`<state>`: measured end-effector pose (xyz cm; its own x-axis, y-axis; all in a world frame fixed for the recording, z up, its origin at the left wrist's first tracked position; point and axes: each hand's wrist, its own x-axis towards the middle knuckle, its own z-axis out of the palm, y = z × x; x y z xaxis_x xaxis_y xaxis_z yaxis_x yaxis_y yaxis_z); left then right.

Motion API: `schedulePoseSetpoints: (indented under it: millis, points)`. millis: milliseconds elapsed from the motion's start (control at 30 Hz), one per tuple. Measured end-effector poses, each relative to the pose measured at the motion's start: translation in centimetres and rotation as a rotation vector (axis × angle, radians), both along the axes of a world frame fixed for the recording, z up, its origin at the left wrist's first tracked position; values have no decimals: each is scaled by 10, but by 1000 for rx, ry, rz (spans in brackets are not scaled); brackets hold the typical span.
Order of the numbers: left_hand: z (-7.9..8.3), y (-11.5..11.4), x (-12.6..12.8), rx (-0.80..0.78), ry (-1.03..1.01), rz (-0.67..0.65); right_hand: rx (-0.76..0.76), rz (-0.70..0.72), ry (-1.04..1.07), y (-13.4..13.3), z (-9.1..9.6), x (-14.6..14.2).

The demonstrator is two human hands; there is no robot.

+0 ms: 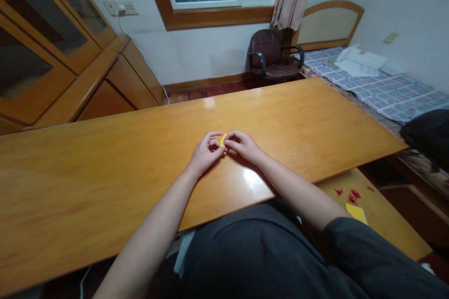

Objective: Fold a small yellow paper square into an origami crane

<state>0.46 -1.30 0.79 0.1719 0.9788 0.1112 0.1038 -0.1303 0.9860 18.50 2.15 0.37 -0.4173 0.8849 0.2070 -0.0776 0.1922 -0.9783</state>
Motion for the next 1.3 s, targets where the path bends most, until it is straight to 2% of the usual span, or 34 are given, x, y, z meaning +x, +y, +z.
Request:
schedulePoseSetpoints:
  millis: [467, 1067, 1300]
  points:
    - [3, 4, -1, -121, -147, -18, -77, -43, 109, 5, -9, -2]
    - [8, 2, -3, -214, -219, -58, -141, -51, 161, 5, -8, -3]
    - [8, 2, -2, -148, -193, -23, -157, -25, 190, 4, -8, -3]
